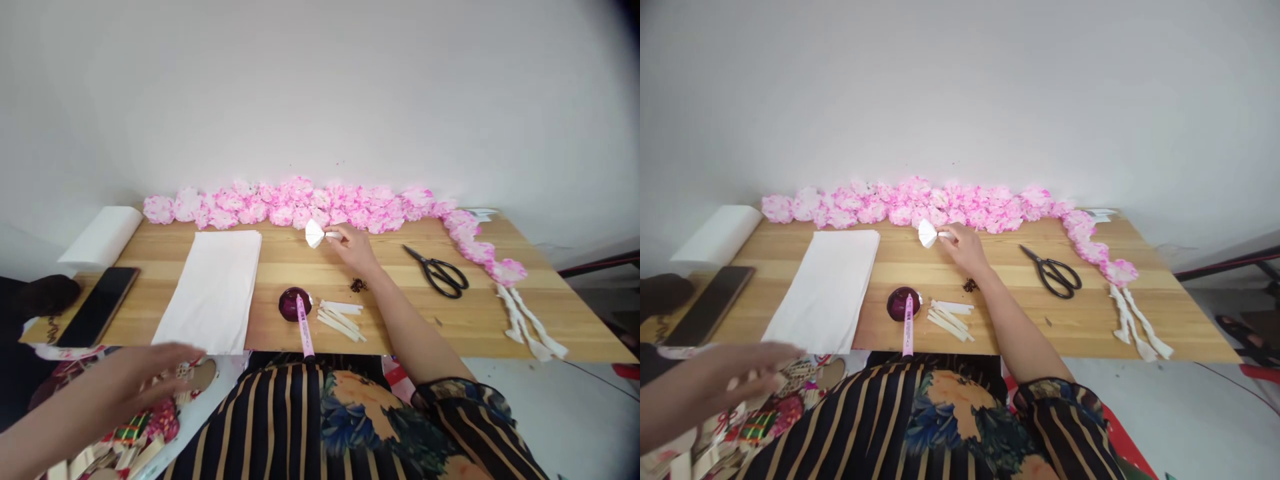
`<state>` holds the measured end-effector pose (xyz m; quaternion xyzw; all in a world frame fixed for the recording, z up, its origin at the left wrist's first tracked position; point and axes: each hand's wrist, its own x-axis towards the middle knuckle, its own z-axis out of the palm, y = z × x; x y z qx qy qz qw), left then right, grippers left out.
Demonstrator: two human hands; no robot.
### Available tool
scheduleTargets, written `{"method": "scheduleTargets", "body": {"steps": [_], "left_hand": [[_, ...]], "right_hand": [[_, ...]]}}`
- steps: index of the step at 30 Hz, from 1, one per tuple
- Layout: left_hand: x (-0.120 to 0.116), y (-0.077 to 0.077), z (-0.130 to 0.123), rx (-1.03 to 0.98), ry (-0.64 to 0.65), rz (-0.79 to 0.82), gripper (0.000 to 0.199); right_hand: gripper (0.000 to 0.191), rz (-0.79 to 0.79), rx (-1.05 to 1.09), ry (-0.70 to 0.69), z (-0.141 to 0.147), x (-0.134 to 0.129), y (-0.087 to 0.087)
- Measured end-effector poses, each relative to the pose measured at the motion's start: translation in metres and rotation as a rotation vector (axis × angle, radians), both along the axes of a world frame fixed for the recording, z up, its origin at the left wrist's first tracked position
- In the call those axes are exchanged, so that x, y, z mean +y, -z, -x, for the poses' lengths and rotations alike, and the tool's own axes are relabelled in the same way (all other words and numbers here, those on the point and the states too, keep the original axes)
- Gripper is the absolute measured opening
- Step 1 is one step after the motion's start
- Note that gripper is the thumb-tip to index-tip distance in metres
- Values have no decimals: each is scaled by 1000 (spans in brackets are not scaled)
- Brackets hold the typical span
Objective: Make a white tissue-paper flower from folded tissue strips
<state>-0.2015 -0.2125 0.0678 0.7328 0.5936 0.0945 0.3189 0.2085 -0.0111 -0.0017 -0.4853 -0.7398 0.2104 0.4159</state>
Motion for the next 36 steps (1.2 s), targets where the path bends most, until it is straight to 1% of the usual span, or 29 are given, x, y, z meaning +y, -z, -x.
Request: {"method": "scheduleTargets", "body": {"steps": [1,2,4,5,6,7,8,10,12,13,14,16,18,20,23,25,27,33,36], "left_hand": [[10,-9,-10,0,-4,-93,33],[25,-18,-24,-15,8,-148,33],[61,-33,-63,-121,103,-269,27],[81,-35,-86,-186,157,-316,27],[102,-33,-109,-255,191,-381,27],[123,-28,-131,-314,208,-435,28],[144,-18,-151,-355,224,-480,29],[182,6,-181,-351,270,-539,33],[209,30,-199,-272,328,-529,38],[218,40,-204,-230,341,-515,41],[225,48,-208,-192,347,-497,41],[231,60,-210,-152,353,-457,38],[232,66,-209,-180,360,-450,38],[232,72,-207,-223,333,-470,37],[232,78,-203,-272,305,-452,29],[234,81,-200,-263,271,-470,27],[235,82,-197,-236,274,-497,27],[237,81,-196,-127,358,-565,28],[237,80,-196,-103,359,-593,26]], "right_hand": [[25,-1,2,-10,2,-1,-1],[25,4,8,-21,3,-2,-2],[23,32,16,-37,5,-4,-3],[21,49,12,-41,6,-4,-3],[20,64,2,-42,6,-4,-2],[19,74,-12,-37,6,-4,-1],[18,78,-30,-31,7,-3,1],[17,75,-67,-27,7,-2,4],[15,68,-96,-26,7,-1,7],[14,67,-107,-27,6,-1,8],[14,68,-116,-31,6,-1,9],[15,67,-126,-38,5,-1,10],[17,65,-121,-37,4,-1,10],[17,68,-92,-29,3,-1,10],[18,78,-48,-25,1,0,9],[20,75,-44,-34,-1,0,10],[23,70,-63,-43,-4,0,9],[21,79,-163,-108,-8,0,2],[20,76,-174,-114,-10,1,-2]]}}
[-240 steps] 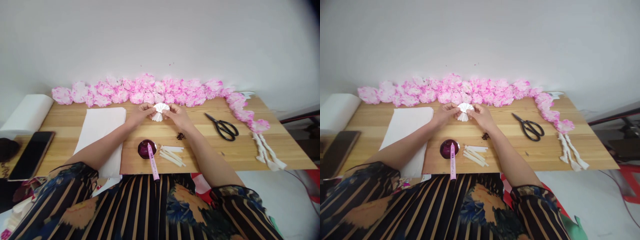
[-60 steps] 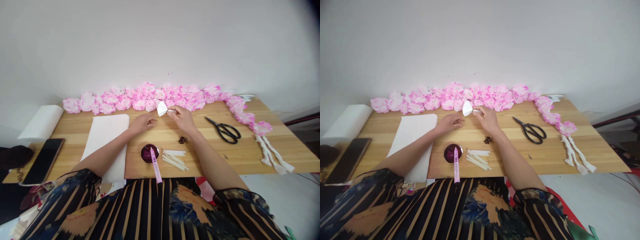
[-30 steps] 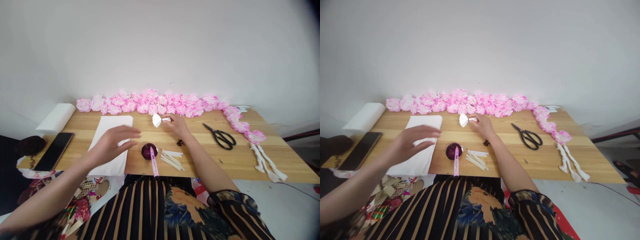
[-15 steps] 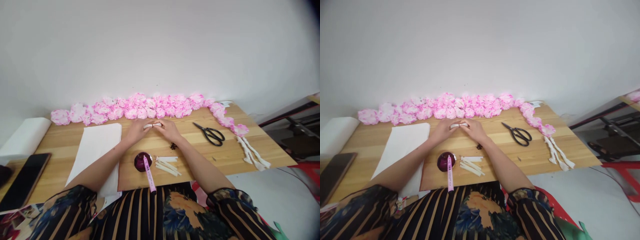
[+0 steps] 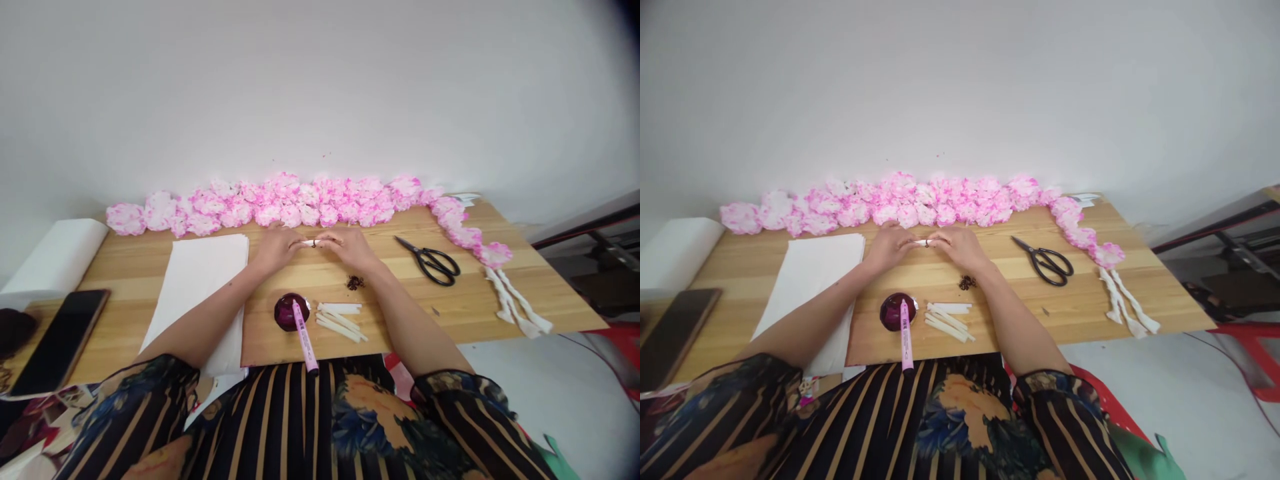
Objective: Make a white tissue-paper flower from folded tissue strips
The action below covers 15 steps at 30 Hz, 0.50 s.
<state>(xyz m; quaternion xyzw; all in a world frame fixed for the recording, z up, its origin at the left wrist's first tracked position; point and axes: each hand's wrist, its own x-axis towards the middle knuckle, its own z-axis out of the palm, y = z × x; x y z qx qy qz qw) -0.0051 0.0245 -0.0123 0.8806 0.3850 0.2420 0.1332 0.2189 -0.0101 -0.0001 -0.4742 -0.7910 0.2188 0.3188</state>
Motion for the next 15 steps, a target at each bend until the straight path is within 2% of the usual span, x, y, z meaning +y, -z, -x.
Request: {"method": "scheduleTargets", "body": {"steps": [4,8,11,15], "left_hand": [[-1,2,0,-43,-18,-63,29],[-3,4,0,-86,-77,-53,30],[-5,4,-2,-138,-75,-50,30],[-8,4,-5,-210,-42,30,30]], "right_hand": [[22,85,123,-23,-5,4,0],[30,183,273,10,-10,7,4],[26,167,258,41,-8,7,6],[22,168,220,0,-2,4,7]]}}
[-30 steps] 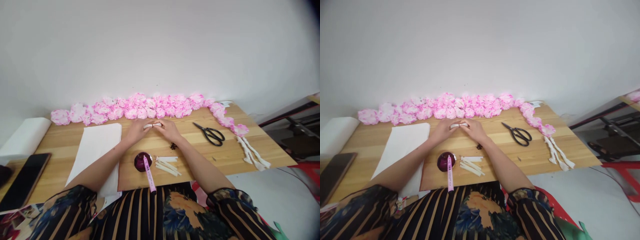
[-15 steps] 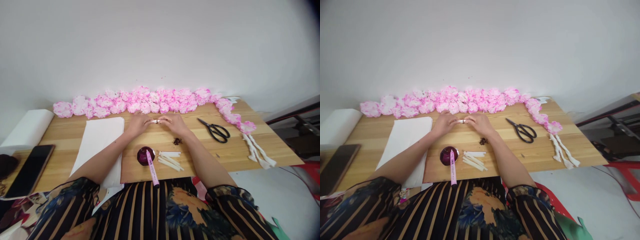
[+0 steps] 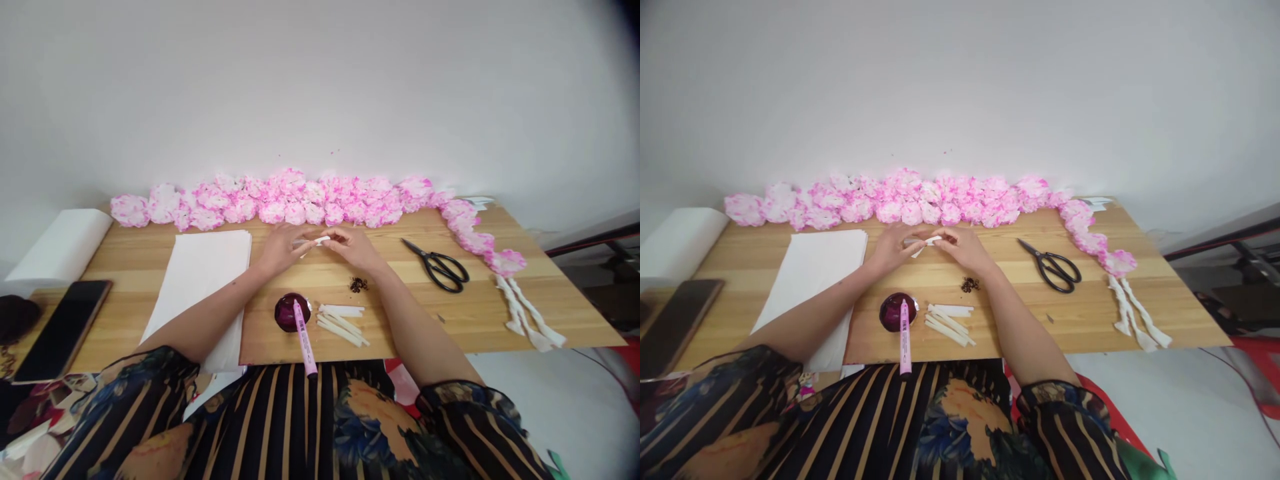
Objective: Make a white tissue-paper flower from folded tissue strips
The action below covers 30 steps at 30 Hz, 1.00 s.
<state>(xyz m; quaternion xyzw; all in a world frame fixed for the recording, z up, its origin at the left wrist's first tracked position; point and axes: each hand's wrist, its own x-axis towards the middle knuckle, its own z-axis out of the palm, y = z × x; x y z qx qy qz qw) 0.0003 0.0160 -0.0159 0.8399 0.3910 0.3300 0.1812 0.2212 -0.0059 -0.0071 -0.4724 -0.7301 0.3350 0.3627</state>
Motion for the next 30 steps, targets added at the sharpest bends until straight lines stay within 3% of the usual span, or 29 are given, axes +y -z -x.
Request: {"method": "scheduleTargets", "body": {"steps": [8,12,15,20,30], "left_hand": [[-4,0,-7,-341,-8,349,23],[-4,2,-9,-498,-63,394,20],[-5,2,-9,-493,-112,372,18],[-7,-4,-8,-375,-139,286,15],[-9,-8,-10,-403,-89,338,16]], "right_hand": [[50,128,299,38,10,-1,1],[45,237,491,35,15,-1,2],[41,315,579,52,18,-3,1],[33,283,520,108,21,-6,-2],[22,77,308,87,24,-10,-6]]}}
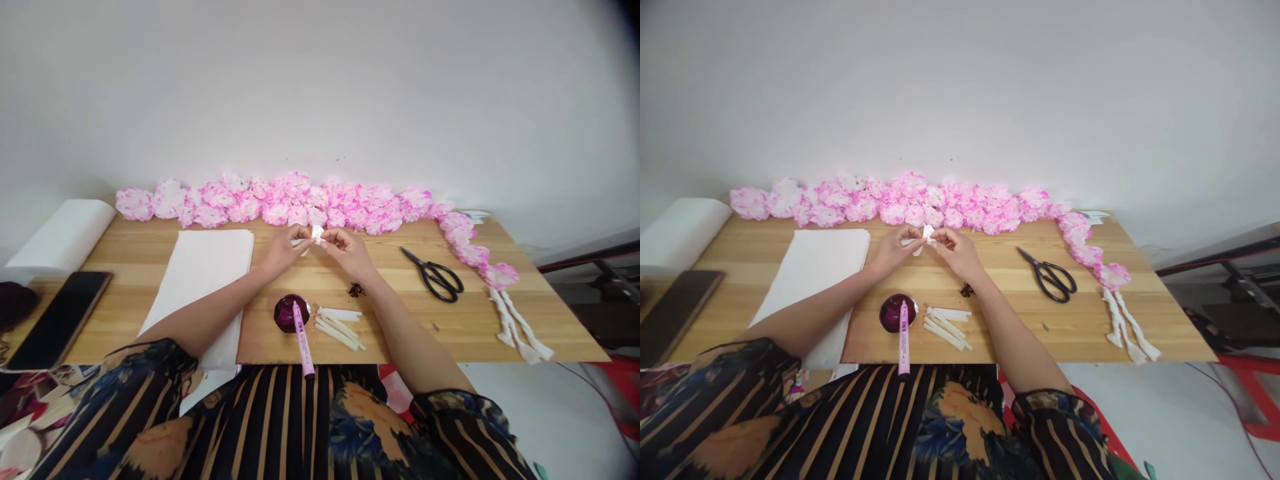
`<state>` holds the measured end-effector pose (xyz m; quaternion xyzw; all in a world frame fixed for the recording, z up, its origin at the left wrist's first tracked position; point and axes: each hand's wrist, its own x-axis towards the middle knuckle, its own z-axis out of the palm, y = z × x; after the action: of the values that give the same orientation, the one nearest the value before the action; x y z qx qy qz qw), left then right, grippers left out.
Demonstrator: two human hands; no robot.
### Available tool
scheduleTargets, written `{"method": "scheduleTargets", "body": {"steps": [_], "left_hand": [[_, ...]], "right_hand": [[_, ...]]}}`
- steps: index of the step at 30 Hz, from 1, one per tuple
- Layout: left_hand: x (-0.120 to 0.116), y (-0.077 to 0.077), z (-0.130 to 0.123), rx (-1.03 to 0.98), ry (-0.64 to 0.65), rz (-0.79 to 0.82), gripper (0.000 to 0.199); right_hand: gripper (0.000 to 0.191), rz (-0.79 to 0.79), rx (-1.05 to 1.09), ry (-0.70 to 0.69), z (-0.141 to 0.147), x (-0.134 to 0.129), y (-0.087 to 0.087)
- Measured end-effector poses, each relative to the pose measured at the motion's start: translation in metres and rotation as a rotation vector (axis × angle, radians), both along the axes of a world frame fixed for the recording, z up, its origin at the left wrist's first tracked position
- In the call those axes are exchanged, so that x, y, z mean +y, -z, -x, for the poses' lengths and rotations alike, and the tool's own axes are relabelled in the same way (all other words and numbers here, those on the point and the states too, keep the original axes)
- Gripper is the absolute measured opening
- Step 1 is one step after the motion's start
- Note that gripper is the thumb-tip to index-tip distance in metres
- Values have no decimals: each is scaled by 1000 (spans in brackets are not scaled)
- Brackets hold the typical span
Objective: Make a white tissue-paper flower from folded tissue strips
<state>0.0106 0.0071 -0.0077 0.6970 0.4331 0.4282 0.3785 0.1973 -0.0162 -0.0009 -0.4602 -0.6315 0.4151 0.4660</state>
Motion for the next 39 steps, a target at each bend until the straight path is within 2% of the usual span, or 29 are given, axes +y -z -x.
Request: {"method": "scheduleTargets", "body": {"steps": [3,7,11,15,21,24,28,33,36,39], "left_hand": [[1,1,1,15,26,-1,17],[2,5,3,18,69,-16,17],[2,7,3,33,135,-13,16],[1,6,3,53,127,1,16],[-3,1,0,76,114,13,12],[-2,1,0,78,127,37,11],[3,7,1,-4,138,56,18],[12,18,0,-231,181,143,39],[13,19,-1,-305,187,181,44],[11,15,-1,-295,181,235,44]], "right_hand": [[29,-22,62,39,-4,1,-2],[43,48,121,96,-9,6,2],[48,126,85,43,-10,8,5],[38,85,-1,4,-7,5,5],[20,-95,-276,88,5,-3,7],[17,-127,-344,126,8,-4,9],[20,-10,-171,177,5,0,9],[32,151,123,211,1,6,8],[34,206,219,204,1,6,7],[38,263,278,167,3,5,6]]}}
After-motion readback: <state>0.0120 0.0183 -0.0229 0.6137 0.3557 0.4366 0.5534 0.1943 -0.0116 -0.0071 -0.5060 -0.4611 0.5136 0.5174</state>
